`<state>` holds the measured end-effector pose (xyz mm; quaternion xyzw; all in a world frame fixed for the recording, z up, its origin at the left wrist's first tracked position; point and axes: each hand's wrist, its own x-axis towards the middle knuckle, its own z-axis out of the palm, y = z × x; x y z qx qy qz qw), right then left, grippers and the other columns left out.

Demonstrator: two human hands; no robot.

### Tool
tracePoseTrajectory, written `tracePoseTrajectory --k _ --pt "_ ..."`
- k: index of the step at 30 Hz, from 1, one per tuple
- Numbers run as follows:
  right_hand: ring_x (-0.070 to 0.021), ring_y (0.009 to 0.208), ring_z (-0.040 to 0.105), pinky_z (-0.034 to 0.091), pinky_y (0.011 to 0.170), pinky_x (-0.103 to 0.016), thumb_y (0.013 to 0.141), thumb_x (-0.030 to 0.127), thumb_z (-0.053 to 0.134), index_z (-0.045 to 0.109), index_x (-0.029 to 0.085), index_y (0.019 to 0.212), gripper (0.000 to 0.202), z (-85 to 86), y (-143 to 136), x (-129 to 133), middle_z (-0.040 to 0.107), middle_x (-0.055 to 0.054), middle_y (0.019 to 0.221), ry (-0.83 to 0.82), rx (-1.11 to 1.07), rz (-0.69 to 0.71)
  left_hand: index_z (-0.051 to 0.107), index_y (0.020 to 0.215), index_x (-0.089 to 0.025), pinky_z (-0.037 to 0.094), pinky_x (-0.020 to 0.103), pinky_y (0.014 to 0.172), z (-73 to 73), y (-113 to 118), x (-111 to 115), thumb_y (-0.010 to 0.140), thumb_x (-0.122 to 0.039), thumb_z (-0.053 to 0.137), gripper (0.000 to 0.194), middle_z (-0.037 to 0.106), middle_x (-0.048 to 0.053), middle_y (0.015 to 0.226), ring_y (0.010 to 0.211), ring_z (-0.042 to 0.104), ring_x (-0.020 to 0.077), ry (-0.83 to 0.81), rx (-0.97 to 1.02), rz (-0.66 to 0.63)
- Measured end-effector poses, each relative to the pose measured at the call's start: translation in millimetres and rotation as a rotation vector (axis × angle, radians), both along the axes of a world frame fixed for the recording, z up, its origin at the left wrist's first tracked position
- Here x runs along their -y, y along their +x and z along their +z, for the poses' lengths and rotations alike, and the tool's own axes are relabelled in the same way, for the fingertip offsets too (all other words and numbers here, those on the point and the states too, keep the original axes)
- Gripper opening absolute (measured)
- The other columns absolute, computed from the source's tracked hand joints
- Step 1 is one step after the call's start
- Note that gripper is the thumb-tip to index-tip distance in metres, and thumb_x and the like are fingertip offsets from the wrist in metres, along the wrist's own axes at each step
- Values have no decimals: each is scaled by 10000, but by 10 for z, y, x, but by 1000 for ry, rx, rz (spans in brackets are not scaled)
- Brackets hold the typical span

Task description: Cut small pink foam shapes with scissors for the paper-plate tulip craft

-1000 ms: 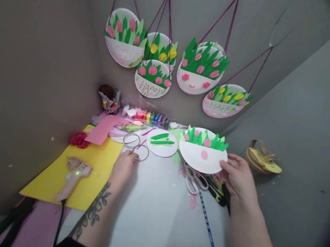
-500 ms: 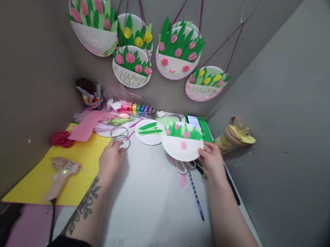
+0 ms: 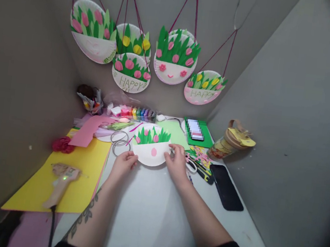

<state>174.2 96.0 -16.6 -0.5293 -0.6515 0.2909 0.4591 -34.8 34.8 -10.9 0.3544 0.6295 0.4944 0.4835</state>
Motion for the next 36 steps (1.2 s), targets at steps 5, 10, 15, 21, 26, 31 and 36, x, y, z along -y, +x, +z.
tracePoseTrajectory --k 5,10,15,21,26,31,36 --pt "-269 1037 501 405 951 -420 811 292 587 642 170 1046 270 -3 -138 102 577 -109 1028 158 402 127 589 773 -137 293 184 453 6 38 6 670 -351 663 249 542 -44 520 422 409 62 -22 -1 -15" --pt "-275 1020 519 407 926 -420 798 280 596 641 168 1051 280 -41 -223 91 604 -112 1036 63 500 117 585 746 -151 290 188 444 -42 81 -5 651 -326 647 208 539 -45 505 421 425 74 -24 -17 -27" --pt "-242 951 540 417 875 -395 756 222 578 626 192 909 163 -81 -245 61 611 -69 959 -18 430 125 587 752 -158 307 188 449 -64 88 -9 654 -310 629 187 549 -46 506 431 438 79 -31 -54 -19" --pt "-197 809 546 437 746 -326 762 213 520 527 197 813 54 -97 -298 59 568 -30 813 -41 260 137 580 750 -158 319 197 438 -65 101 -8 640 -313 640 199 569 -38 496 404 432 85 -40 -79 16" --pt "-157 671 551 429 634 -272 825 240 490 503 211 867 53 -36 -366 197 564 13 744 -115 54 230 565 739 -165 309 199 422 -68 51 -20 646 -322 648 200 556 -43 482 380 419 83 -29 -81 84" --pt "-157 796 612 466 741 -277 845 187 500 582 200 887 93 128 -414 470 646 -22 838 -26 -50 442 573 815 -169 325 196 453 -7 -161 -35 671 -350 649 243 543 -54 510 425 448 84 32 -81 209" --pt "-149 814 643 490 775 -269 830 144 541 685 219 857 164 162 -432 594 695 -21 845 16 -101 653 578 804 -161 372 212 493 14 -209 -47 647 -359 668 268 552 -42 536 463 483 95 62 -54 286"
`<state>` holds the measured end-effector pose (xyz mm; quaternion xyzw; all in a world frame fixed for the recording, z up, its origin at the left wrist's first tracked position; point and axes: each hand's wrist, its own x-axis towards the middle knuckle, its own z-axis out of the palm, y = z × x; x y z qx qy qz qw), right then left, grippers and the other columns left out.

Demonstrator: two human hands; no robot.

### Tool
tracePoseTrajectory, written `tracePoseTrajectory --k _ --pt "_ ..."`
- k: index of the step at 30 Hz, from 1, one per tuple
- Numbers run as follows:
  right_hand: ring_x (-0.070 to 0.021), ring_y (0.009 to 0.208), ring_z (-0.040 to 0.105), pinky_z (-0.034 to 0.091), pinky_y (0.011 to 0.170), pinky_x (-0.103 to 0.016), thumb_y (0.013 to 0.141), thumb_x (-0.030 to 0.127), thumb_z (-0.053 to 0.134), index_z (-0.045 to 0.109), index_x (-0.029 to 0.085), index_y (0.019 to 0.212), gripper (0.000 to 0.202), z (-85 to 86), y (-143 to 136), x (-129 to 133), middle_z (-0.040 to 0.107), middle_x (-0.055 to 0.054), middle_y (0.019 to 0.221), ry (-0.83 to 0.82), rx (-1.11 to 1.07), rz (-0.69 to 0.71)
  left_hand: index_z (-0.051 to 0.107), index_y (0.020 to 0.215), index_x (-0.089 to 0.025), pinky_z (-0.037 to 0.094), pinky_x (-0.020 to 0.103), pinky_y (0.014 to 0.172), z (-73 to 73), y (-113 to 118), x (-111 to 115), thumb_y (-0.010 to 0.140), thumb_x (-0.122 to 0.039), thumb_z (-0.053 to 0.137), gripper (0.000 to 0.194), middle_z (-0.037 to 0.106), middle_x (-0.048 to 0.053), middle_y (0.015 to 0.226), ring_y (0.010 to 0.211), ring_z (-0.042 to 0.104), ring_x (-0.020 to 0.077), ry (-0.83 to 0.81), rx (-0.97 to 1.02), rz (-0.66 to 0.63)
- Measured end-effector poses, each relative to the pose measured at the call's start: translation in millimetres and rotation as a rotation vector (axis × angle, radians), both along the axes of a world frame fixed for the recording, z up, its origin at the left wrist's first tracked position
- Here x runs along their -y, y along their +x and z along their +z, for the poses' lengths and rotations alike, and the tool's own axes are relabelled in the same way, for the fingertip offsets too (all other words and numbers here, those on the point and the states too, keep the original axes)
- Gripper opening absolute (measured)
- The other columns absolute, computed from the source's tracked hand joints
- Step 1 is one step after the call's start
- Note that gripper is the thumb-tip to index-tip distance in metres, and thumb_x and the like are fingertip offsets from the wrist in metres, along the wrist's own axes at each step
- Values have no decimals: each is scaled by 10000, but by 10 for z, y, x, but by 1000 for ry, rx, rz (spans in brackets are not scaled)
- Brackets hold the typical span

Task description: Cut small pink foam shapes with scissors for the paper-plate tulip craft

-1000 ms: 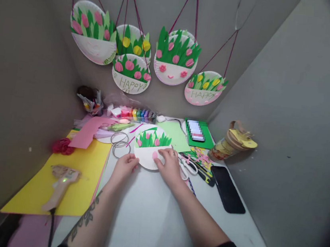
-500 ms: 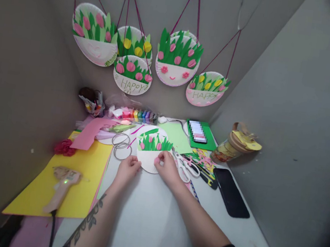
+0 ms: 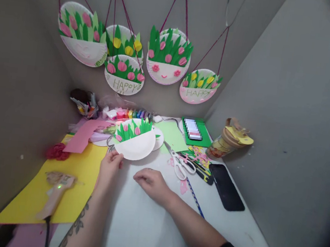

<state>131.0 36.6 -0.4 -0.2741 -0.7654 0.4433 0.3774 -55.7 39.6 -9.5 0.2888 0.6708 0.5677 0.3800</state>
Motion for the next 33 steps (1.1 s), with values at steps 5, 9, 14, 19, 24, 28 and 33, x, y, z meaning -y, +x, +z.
tracePoseTrajectory --k 5,9,14,19,24,28,33 --pt "-141 780 627 509 734 -285 827 144 511 719 232 913 242 -98 25 -60 636 -32 871 -91 -56 -83 606 809 -131 385 236 484 -41 130 3 623 -374 668 312 623 21 599 486 529 128 -74 13 -124" --pt "-122 652 620 503 588 -253 811 220 543 648 225 1036 248 -193 33 -120 613 -6 825 -349 -93 -214 599 988 -154 412 258 520 28 132 39 646 -389 670 421 649 48 760 573 567 154 -66 -148 -69" --pt "-147 597 637 484 537 -241 747 330 662 477 220 958 302 -262 43 -151 595 54 652 -570 -200 -327 656 913 -189 466 281 631 132 309 102 707 -415 626 307 670 62 885 733 599 183 86 -383 -255" --pt "-157 624 639 498 605 -279 776 343 633 442 223 941 280 -330 31 -124 619 38 675 -452 -125 -304 658 762 -171 454 271 670 102 543 146 751 -358 606 195 678 47 758 732 605 185 64 -204 -477" --pt "-188 737 647 480 690 -308 796 285 573 487 224 966 200 -135 234 -171 664 -11 779 -255 192 -311 669 764 -181 457 280 735 103 420 148 784 -335 572 182 692 60 815 799 625 193 120 -224 -345" --pt "-272 895 615 436 738 -356 831 329 523 582 204 899 154 123 763 -286 661 -97 914 31 809 -587 685 754 -195 444 323 867 78 193 104 765 -307 590 147 656 114 1118 1159 547 255 104 -283 -40" --pt "-322 1013 576 428 808 -384 835 402 522 604 128 1056 361 89 1303 -355 604 -187 1082 35 1194 -657 672 723 -200 318 395 1036 -11 142 35 767 -284 587 127 701 116 1045 1353 371 264 135 -145 -110"
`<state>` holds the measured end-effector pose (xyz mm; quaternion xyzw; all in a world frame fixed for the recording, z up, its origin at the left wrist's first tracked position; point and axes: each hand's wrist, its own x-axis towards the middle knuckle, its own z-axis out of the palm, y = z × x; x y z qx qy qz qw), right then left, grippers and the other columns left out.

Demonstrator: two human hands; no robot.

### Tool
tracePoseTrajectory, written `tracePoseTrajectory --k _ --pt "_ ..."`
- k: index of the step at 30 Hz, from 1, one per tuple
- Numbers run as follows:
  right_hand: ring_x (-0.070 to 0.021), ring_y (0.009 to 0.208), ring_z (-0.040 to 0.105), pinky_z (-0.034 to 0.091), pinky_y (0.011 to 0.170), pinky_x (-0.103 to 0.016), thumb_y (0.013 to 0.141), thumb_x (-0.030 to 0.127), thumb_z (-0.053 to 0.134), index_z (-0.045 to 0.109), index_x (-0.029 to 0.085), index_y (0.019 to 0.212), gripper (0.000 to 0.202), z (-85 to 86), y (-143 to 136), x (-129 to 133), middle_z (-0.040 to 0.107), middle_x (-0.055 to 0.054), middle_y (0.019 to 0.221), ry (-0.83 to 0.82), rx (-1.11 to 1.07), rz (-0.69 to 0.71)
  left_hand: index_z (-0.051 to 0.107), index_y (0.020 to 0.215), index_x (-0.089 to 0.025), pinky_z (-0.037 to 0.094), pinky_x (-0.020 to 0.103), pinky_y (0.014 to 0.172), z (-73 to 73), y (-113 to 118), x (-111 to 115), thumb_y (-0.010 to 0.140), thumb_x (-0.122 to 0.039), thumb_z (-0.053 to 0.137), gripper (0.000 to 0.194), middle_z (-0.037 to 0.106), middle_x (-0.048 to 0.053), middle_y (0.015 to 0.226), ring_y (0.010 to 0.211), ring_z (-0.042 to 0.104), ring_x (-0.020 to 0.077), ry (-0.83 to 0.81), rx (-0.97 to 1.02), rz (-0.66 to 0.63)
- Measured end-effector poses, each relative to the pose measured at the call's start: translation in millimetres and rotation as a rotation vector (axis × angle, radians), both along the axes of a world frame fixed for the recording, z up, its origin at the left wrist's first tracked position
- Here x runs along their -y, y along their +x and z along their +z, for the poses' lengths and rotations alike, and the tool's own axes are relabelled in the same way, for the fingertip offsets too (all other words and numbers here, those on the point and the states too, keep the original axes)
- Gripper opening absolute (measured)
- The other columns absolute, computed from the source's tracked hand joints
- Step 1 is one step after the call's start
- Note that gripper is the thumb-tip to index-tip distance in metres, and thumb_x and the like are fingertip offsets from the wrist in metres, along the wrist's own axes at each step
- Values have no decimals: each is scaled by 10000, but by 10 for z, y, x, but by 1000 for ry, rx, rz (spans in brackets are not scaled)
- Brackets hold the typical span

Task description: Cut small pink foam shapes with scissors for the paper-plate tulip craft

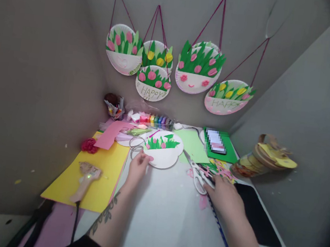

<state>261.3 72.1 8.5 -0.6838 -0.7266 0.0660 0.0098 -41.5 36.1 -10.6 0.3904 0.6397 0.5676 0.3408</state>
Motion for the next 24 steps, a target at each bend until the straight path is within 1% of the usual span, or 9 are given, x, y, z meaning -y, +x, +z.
tracePoseTrajectory --k 3,6,9,13,16,18,21,23,24 --pt "-330 1029 569 432 823 -395 853 417 494 595 106 1120 422 -90 58 22 577 -210 1117 -29 42 2 668 716 -192 344 395 1015 10 69 1 757 -290 602 125 683 122 1107 1341 385 276 36 48 -49" --pt "-361 1052 549 425 848 -425 843 465 501 611 112 1131 469 -117 9 56 573 -219 1119 9 79 20 655 730 -180 442 364 890 86 86 46 749 -348 624 172 635 125 1184 1191 521 285 56 86 40" --pt "-373 1056 544 419 864 -433 823 509 516 639 112 1100 500 -114 -56 58 588 -220 1091 16 91 51 611 820 -176 473 297 771 164 8 94 773 -407 600 236 662 94 1007 926 608 209 103 127 194" --pt "-328 986 593 438 810 -397 832 479 494 641 128 1105 468 -99 -135 3 608 -201 1091 -41 40 57 559 912 -179 456 228 711 201 -158 108 809 -432 559 273 622 37 869 755 565 128 244 151 515" --pt "-295 912 622 444 718 -355 815 476 503 653 157 1062 430 -17 -143 -24 640 -181 1064 -83 1 33 550 919 -184 439 204 641 191 -234 89 808 -445 559 284 577 -2 791 644 514 93 290 176 626" --pt "-280 843 631 424 633 -327 800 516 502 672 190 972 407 81 -69 -14 668 -154 990 -99 -22 3 552 914 -182 441 204 637 177 -242 77 790 -442 589 290 558 -18 760 628 507 86 315 233 617" --pt "-257 702 610 365 541 -303 765 573 504 660 213 791 393 239 170 30 674 -103 783 -116 -80 -45 570 901 -170 465 216 674 156 -203 70 760 -436 639 308 561 -12 769 659 527 88 335 311 531" --pt "-226 624 574 350 528 -293 738 559 532 623 203 715 368 312 339 69 634 -72 660 -113 -208 -53 582 899 -162 478 223 697 149 -150 71 759 -432 647 311 584 8 813 686 541 89 326 330 462" --pt "-209 602 558 354 529 -288 733 540 536 608 197 708 352 333 397 91 619 -60 637 -119 -328 -51 585 900 -161 483 225 705 148 -116 73 759 -431 650 311 596 17 837 699 550 91 313 335 433"
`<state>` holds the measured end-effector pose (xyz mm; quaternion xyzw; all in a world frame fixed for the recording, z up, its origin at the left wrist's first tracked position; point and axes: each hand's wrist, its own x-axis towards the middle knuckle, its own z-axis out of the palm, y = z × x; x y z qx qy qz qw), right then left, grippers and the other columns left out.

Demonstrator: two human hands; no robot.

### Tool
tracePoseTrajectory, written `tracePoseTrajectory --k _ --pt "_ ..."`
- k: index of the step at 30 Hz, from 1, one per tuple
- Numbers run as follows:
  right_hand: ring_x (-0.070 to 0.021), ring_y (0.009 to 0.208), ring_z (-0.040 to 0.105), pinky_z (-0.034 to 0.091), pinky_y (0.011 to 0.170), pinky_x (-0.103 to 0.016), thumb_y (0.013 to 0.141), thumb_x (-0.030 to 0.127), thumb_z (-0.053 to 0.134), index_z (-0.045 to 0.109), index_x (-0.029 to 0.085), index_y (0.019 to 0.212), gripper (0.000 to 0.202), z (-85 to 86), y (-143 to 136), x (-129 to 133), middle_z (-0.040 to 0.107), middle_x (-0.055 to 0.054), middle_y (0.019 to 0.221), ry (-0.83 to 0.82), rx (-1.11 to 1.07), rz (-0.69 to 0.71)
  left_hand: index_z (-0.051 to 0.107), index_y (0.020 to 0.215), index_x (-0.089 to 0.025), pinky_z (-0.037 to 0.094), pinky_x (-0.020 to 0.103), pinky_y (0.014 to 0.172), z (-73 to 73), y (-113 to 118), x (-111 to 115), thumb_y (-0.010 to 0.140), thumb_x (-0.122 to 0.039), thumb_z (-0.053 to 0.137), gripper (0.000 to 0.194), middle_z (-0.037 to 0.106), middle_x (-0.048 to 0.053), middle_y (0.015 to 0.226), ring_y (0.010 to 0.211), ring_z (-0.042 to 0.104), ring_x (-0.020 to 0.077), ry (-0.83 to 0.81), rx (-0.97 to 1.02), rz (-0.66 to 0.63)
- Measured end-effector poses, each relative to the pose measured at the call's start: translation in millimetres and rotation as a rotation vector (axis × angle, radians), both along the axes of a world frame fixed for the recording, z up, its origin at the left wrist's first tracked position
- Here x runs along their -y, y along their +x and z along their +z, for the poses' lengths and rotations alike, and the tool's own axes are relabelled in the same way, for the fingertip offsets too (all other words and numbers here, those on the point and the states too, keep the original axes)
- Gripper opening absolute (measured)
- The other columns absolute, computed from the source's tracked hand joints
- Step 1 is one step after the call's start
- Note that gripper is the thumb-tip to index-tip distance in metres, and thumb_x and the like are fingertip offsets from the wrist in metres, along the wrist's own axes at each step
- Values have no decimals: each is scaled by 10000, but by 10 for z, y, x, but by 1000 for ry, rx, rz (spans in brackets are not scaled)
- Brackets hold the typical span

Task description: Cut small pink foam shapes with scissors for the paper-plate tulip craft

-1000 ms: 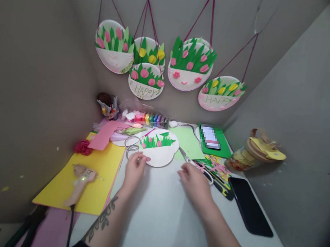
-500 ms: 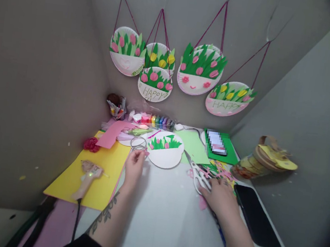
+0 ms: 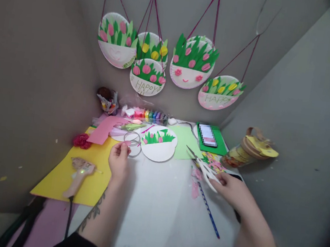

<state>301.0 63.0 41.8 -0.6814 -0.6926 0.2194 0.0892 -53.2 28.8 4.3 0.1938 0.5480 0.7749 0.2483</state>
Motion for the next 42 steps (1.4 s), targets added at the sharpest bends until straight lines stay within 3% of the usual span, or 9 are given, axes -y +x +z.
tracePoseTrajectory --k 5,9,13,15,19,24,29,35,42 --pt "-150 554 522 377 503 -256 675 447 613 564 182 771 286 -36 -193 130 603 -28 684 -177 -742 8 609 882 -177 499 248 735 40 246 28 703 -411 701 308 655 36 910 792 606 123 -105 24 -254" --pt "-107 428 415 317 425 -232 687 588 621 540 185 752 417 -133 -683 240 514 20 526 -360 -1007 104 638 877 -162 494 241 710 117 467 86 658 -362 732 310 683 58 918 765 607 122 -185 48 -463" --pt "-114 484 482 337 443 -224 749 663 561 596 144 677 525 -235 -1044 356 563 -31 572 -411 -988 257 624 908 -151 495 238 669 212 582 159 656 -284 709 297 639 14 767 633 561 89 -200 84 -479" --pt "-126 513 515 359 461 -228 727 634 617 627 132 728 503 -298 -1145 425 592 -42 603 -440 -978 228 615 928 -158 496 236 654 261 593 194 656 -258 693 300 601 -14 695 616 552 91 -196 76 -472" --pt "-136 530 533 388 498 -243 704 593 674 599 150 834 468 -440 -1192 550 628 -43 627 -418 -1020 162 625 918 -176 507 239 655 336 582 246 677 -290 682 273 635 22 790 723 595 130 -192 29 -463" --pt "-159 632 564 423 565 -262 743 696 568 527 178 912 547 -541 -1138 612 609 -47 718 -384 -1109 318 672 935 -192 518 255 683 335 583 250 699 -320 675 269 643 33 858 802 594 150 -184 76 -494" --pt "-167 677 566 448 630 -291 728 745 538 503 173 931 608 -526 -1165 631 577 -44 752 -448 -1067 375 671 1038 -183 518 257 720 287 607 234 718 -351 703 362 629 37 885 786 570 129 -137 122 -539" --pt "-156 675 555 453 646 -306 715 760 535 499 155 934 645 -464 -1200 663 553 -45 789 -490 -1025 428 625 784 -170 496 211 692 346 644 286 759 -320 680 162 605 6 819 749 550 98 -90 133 -594" --pt "-144 643 536 439 617 -295 738 771 486 487 156 943 648 -459 -1185 680 550 -40 768 -493 -1022 482 611 783 -170 464 183 577 435 658 310 704 -289 716 177 594 -7 767 684 562 97 -171 156 -599"
